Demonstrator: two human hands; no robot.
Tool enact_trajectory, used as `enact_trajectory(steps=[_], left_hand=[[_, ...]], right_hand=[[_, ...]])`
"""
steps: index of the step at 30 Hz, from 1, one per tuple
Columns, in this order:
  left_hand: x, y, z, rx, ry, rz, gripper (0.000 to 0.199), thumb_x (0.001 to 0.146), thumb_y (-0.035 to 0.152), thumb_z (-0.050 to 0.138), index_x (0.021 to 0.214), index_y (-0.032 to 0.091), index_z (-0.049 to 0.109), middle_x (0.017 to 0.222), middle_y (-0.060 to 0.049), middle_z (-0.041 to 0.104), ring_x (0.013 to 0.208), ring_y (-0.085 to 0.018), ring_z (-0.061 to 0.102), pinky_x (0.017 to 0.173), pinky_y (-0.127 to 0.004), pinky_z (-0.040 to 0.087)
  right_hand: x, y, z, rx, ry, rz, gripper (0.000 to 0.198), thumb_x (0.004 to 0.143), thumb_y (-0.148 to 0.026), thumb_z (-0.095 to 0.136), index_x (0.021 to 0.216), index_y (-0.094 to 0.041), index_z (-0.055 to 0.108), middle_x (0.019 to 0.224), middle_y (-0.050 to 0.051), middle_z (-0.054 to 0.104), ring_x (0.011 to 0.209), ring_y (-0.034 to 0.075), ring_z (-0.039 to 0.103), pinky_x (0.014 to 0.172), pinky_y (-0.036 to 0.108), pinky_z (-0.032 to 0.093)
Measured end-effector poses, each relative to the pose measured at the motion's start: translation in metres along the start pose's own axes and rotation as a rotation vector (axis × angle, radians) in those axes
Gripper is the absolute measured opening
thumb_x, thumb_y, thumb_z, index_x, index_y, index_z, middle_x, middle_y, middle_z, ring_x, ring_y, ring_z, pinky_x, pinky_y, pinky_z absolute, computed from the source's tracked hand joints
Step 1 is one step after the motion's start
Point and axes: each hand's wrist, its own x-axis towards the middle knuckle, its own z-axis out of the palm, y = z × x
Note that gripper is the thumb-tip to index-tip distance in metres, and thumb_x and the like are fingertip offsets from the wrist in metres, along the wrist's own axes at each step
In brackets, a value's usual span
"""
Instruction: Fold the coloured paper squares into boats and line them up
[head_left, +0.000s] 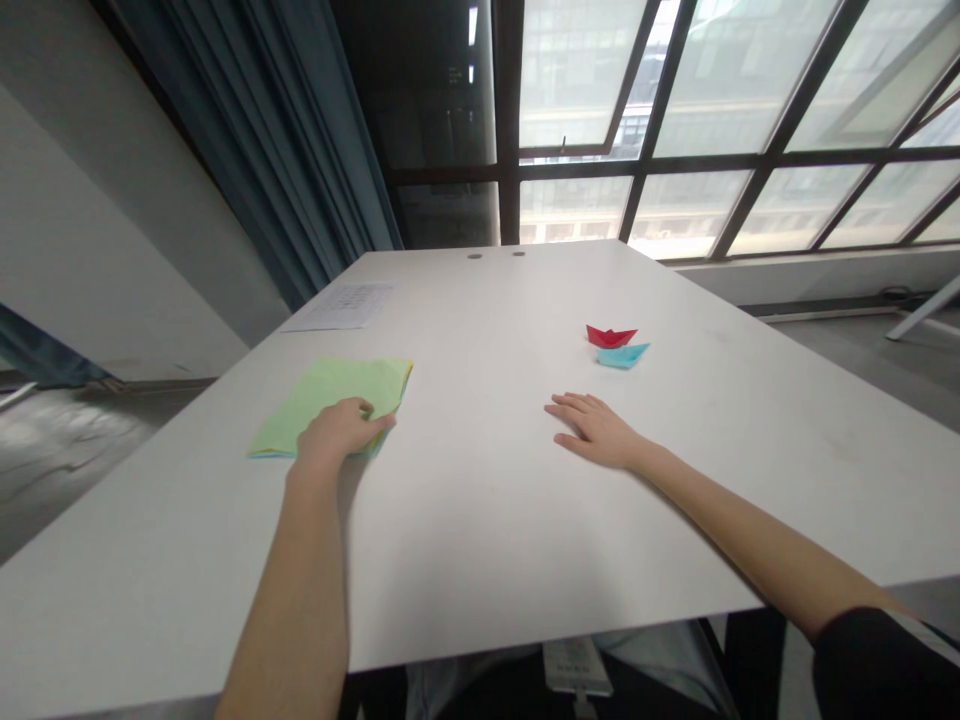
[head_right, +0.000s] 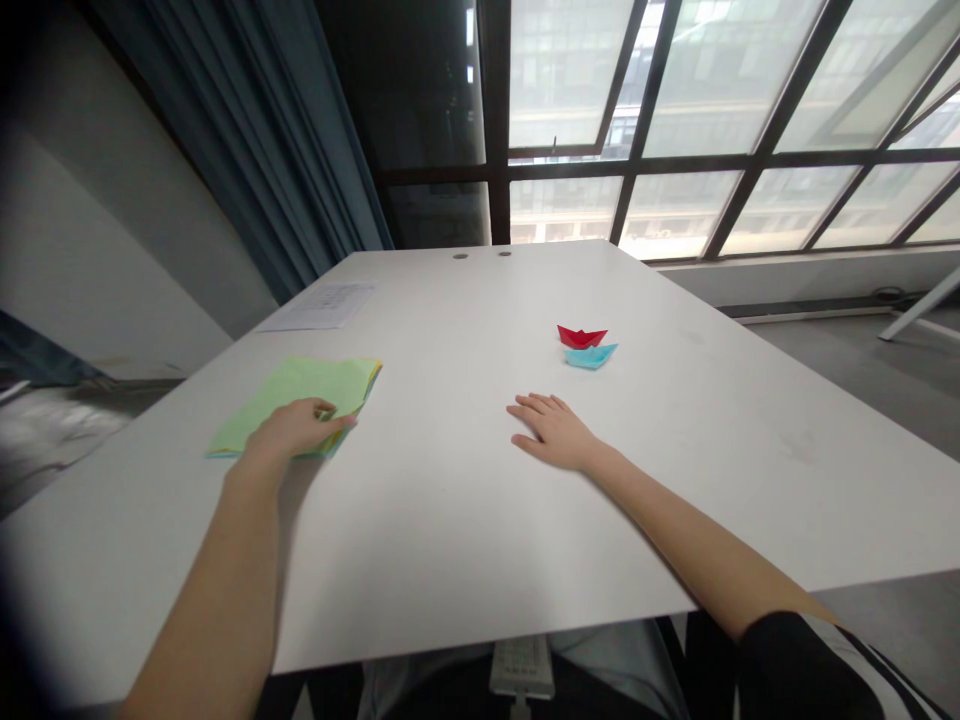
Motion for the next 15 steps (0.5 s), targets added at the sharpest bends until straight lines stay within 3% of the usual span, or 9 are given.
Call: enact_trajectory(steps=[6, 11, 13, 15], left_hand=[[-0.004, 0.0, -0.006, -0.048, 0.105, 0.037, 0.043, 0.074, 0.053, 0.041, 0.088, 0.021, 0.067, 0.092, -0.013, 0.067, 0.085, -0.031, 0.06, 0.065, -0.036, 0.044], [-0.022, 0.021, -0.019, 0.014, 0.454, -0.005, 0.041, 0.083, 0.042, 0.031, 0.092, 0.019, 0.064, 0.088, -0.014, 0.066, 0.078, -0.03, 0.06, 0.058, -0.035, 0.041], [-0.032, 0.037, -0.021, 0.047, 0.635, 0.07, 0.041, 0.086, 0.037, 0.028, 0.093, 0.016, 0.062, 0.089, -0.014, 0.064, 0.08, -0.028, 0.059, 0.063, -0.035, 0.04], [-0.042, 0.058, -0.02, 0.058, 0.717, 0.217, 0.041, 0.088, 0.035, 0.026, 0.09, 0.014, 0.061, 0.086, -0.013, 0.064, 0.082, -0.026, 0.057, 0.068, -0.035, 0.039]], right_hand=[[-0.001, 0.0, 0.0, -0.003, 0.0, 0.004, 0.051, 0.086, -0.048, 0.038, 0.13, -0.022, 0.042, 0.137, 0.01, 0.042, 0.126, 0.028, 0.035, 0.101, 0.048, 0.028], [-0.001, 0.001, -0.001, 0.005, 0.014, -0.005, 0.051, 0.086, -0.047, 0.039, 0.13, -0.022, 0.043, 0.136, 0.011, 0.042, 0.126, 0.028, 0.036, 0.101, 0.048, 0.029], [-0.001, 0.001, -0.002, 0.009, 0.009, -0.006, 0.051, 0.085, -0.047, 0.04, 0.13, -0.022, 0.043, 0.136, 0.011, 0.043, 0.126, 0.028, 0.036, 0.101, 0.048, 0.029], [0.0, 0.001, -0.003, 0.009, 0.002, -0.006, 0.051, 0.086, -0.047, 0.04, 0.13, -0.021, 0.042, 0.136, 0.011, 0.042, 0.125, 0.028, 0.036, 0.101, 0.048, 0.029]])
